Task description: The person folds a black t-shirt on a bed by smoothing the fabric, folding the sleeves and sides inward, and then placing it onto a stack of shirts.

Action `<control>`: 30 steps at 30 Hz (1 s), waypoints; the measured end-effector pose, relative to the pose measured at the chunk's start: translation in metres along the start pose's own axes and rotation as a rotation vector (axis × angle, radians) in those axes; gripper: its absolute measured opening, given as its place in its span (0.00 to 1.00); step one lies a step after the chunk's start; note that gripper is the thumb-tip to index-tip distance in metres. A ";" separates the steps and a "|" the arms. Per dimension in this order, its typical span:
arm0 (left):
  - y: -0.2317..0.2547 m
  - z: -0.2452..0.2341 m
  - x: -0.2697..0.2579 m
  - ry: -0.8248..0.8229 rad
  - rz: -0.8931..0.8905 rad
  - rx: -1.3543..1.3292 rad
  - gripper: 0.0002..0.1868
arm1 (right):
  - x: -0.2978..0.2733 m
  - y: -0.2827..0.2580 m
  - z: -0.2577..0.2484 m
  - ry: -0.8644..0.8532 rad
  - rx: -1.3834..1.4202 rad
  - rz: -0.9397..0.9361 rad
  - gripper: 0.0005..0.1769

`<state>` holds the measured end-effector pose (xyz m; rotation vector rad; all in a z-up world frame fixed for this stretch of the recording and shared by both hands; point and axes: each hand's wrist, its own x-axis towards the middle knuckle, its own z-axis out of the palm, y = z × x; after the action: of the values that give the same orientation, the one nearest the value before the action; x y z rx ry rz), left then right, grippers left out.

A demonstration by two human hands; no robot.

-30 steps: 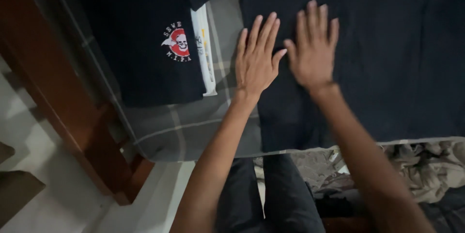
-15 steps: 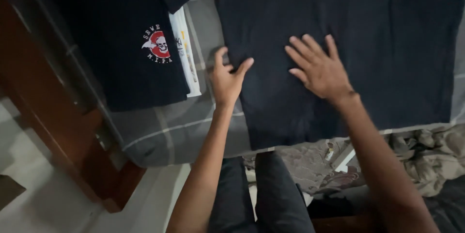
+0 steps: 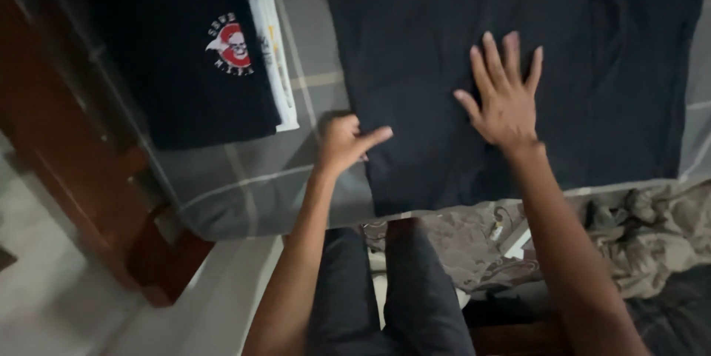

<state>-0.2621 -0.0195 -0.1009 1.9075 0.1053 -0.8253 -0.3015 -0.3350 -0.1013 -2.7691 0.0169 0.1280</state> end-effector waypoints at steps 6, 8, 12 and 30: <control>-0.033 -0.039 -0.016 -0.459 -0.152 -0.064 0.16 | -0.017 -0.008 -0.008 -0.023 -0.018 0.227 0.42; -0.026 -0.061 -0.022 -0.597 -0.231 -0.125 0.10 | -0.023 -0.005 -0.006 0.022 0.010 0.262 0.43; -0.015 -0.075 -0.022 -0.563 -0.222 0.198 0.12 | -0.031 -0.007 0.013 0.092 -0.070 0.340 0.42; 0.053 0.047 0.018 0.308 0.460 0.848 0.36 | -0.023 -0.022 0.008 0.080 0.022 -0.092 0.22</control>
<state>-0.2499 -0.0893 -0.0822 2.6889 -0.5634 -0.2496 -0.3246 -0.3114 -0.0985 -2.7455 -0.0872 -0.0062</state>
